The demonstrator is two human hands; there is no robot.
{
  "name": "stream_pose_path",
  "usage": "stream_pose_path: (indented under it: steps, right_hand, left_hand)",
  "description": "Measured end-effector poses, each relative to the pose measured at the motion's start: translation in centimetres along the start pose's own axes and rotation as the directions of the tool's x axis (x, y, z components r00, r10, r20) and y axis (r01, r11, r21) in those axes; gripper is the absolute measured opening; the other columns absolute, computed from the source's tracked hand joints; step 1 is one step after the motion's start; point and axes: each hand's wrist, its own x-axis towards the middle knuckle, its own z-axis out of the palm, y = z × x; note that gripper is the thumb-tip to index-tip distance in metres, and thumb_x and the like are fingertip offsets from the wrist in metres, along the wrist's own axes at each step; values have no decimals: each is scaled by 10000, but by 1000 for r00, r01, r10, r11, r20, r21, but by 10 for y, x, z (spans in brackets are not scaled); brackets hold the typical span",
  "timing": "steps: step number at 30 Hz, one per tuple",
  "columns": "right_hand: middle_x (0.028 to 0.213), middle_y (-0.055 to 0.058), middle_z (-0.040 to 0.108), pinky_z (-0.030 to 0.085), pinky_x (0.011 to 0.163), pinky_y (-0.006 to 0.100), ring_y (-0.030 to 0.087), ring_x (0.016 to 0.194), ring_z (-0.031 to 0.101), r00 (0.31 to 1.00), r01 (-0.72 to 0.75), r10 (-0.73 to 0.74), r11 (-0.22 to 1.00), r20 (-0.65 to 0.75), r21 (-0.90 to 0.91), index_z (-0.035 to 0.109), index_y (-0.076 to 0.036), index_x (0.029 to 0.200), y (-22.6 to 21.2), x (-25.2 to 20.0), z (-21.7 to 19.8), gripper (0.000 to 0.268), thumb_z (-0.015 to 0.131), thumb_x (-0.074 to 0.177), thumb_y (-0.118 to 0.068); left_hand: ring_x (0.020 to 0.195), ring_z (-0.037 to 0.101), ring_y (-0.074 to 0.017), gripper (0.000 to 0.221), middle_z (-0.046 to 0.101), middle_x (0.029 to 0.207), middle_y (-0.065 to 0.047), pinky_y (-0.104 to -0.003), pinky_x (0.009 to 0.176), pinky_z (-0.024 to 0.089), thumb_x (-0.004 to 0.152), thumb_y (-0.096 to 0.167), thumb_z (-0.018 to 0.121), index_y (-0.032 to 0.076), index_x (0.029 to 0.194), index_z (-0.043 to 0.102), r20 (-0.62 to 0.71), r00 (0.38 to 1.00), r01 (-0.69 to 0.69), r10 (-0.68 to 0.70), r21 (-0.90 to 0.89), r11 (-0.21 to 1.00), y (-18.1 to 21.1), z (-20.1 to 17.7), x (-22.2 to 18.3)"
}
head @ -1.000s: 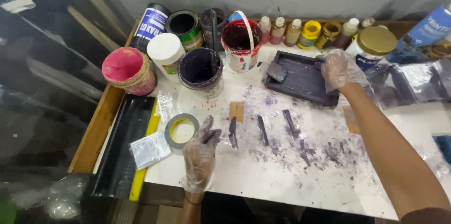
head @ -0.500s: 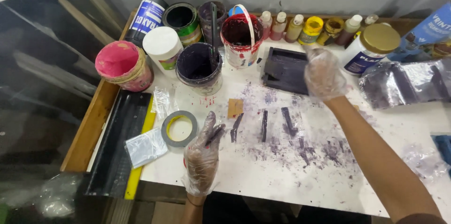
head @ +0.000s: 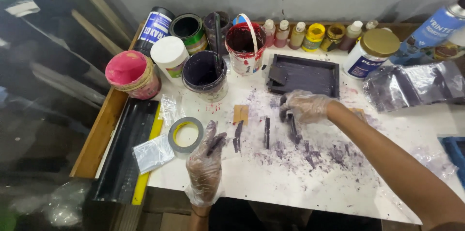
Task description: Preparing and applying ink to a tray and handling plastic film sheets on a workbench.
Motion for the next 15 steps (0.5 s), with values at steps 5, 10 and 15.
stream_pose_path:
  steps: [5, 10, 15]
  right_hand:
    - [1633, 105, 260, 325, 1225, 518, 301, 1466, 331, 1000, -7, 8, 994, -15, 112, 398, -230, 1515, 22, -17, 6, 685, 557, 913, -516]
    - [1172, 69, 665, 510, 940, 322, 193, 947, 623, 989, 133, -130, 990, -68, 48, 587, -163, 1307, 44, -22, 26, 636, 492, 847, -592]
    - [1325, -4, 634, 366, 1167, 421, 181, 1240, 577, 964, 94, -13, 952, -265, 292, 634, -284, 1266, 69, -34, 51, 589, 566, 825, -668]
  left_hand:
    - [989, 782, -194, 505, 727, 1198, -175, -254, 916, 643, 841, -4, 762, -84, 1310, 590, 23, 994, 109, -109, 11, 994, -7, -2, -7]
    - [1024, 765, -210, 515, 720, 1210, -195, -268, 951, 624, 830, -61, 745, -69, 1321, 592, 1, 975, 223, -224, -61, 973, -5, 1, -12]
    - [1045, 748, -213, 491, 721, 1216, -193, -272, 995, 600, 832, -79, 728, -50, 1309, 618, -25, 938, 341, -345, -99, 935, -4, 9, -13]
